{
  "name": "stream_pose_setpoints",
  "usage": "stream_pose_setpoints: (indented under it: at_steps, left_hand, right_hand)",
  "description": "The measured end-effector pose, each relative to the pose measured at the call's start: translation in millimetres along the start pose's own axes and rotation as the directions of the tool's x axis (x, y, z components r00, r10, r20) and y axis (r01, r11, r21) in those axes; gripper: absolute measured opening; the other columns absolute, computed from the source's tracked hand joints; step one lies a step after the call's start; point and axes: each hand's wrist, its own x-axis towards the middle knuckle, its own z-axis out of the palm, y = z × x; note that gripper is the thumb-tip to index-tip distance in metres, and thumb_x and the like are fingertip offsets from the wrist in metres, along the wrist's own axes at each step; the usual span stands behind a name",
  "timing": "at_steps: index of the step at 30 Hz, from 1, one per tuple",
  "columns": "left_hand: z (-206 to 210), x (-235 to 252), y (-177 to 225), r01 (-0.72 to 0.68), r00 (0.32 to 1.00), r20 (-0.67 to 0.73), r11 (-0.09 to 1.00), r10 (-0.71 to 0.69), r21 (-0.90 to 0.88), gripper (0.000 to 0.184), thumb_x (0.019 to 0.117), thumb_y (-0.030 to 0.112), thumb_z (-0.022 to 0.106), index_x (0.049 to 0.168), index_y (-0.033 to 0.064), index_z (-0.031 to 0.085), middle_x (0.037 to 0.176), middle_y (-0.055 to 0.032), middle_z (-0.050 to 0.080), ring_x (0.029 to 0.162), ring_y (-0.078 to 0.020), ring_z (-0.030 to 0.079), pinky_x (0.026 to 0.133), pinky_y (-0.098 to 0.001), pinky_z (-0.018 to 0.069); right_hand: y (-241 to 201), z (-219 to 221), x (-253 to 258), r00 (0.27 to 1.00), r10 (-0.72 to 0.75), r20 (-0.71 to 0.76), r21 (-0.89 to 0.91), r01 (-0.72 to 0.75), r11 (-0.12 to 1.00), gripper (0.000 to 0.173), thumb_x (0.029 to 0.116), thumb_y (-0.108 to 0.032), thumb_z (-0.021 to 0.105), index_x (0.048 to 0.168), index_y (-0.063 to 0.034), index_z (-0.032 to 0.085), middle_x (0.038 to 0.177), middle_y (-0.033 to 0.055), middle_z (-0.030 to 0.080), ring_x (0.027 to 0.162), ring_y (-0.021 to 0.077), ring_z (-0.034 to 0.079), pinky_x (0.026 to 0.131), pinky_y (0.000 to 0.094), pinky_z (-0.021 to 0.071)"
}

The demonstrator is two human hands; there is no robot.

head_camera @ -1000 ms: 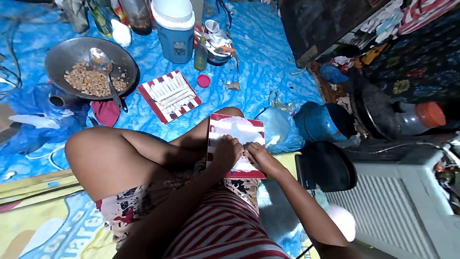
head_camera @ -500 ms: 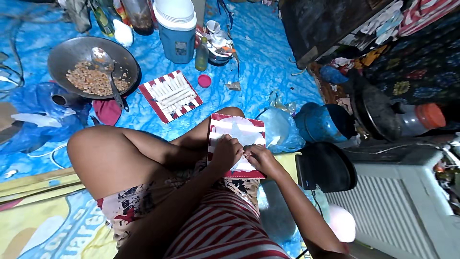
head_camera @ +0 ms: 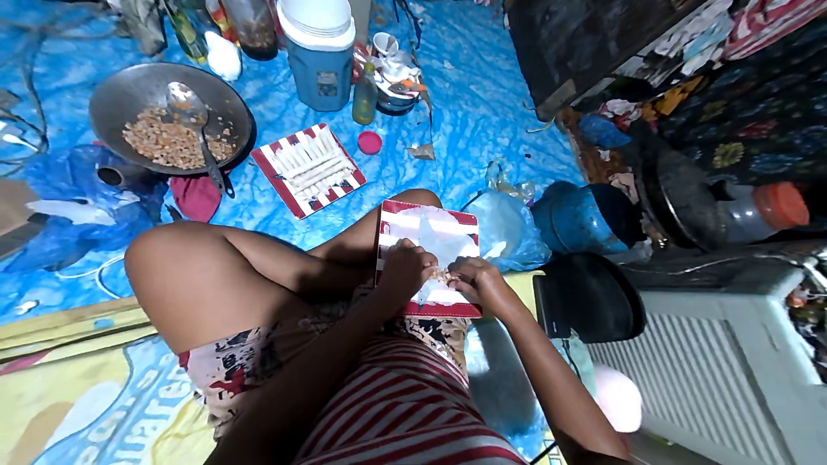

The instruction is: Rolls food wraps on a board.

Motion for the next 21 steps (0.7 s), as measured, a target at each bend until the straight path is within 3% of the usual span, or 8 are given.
stream_pose_setpoints:
  at_steps: [4,8,15,18,21]
  left_hand:
    - [-2,-1,-1,-0.007,0.999,-0.039,1.000,0.007,0.000,0.022,0.1014,0.018,0.060,0.107,0.0066,0.077,0.104,-0.0152,0.074,0.113,-0.0373,0.063,0.098,-0.0541,0.0449]
    - [-2,-3,-7,-0.027,0.992,-0.127,0.999,0.022,-0.038,0.019,0.0998,0.017,0.063,0.103,0.0055,0.078,0.101,-0.0149,0.075,0.110,-0.0378,0.064,0.096,-0.0542,0.0465]
    - [-2,-3,-23,-0.189,0.911,-0.393,0.973,0.124,-0.130,0.013,0.0938,0.018,0.071,0.097,0.0074,0.079,0.092,-0.0093,0.075,0.097,-0.0304,0.067,0.090,-0.0504,0.0506]
    - [-27,-8,-26,-0.173,0.866,-0.495,0.969,0.063,-0.178,0.013,0.0920,0.016,0.073,0.098,0.0060,0.080,0.095,-0.0101,0.076,0.098,-0.0278,0.070,0.092,-0.0490,0.0527]
    - [-76,-25,-39,-0.116,0.828,-0.559,0.962,-0.042,-0.245,0.012,0.0944,0.013,0.071,0.102,0.0069,0.078,0.098,-0.0074,0.075,0.101,-0.0238,0.066,0.092,-0.0425,0.0513]
  right_hand:
    - [-4,2,7,0.992,0.084,0.098,-0.004,-0.084,0.996,0.033,0.0936,-0.012,0.072,0.121,0.0056,0.067,0.116,0.0239,0.068,0.108,0.0352,0.066,0.100,0.0459,0.0517]
    - [-2,12,12,0.998,0.030,0.049,0.017,-0.031,0.999,0.020,0.0965,-0.005,0.064,0.111,0.0053,0.072,0.111,0.0232,0.070,0.105,0.0341,0.069,0.098,0.0437,0.0537]
    - [-2,13,3,0.999,-0.050,-0.013,-0.057,0.049,0.997,0.022,0.0990,-0.009,0.060,0.108,0.0033,0.076,0.107,0.0216,0.073,0.107,0.0356,0.070,0.100,0.0456,0.0539]
    - [-4,25,3,0.991,-0.106,-0.087,-0.117,0.096,0.988,0.019,0.0974,-0.007,0.061,0.102,0.0034,0.077,0.104,0.0219,0.074,0.103,0.0388,0.071,0.096,0.0508,0.0559]
    - [-15,29,8,0.990,-0.081,-0.116,-0.164,0.062,0.985,0.015,0.0938,0.003,0.062,0.102,0.0078,0.073,0.106,0.0270,0.072,0.105,0.0457,0.070,0.094,0.0575,0.0554]
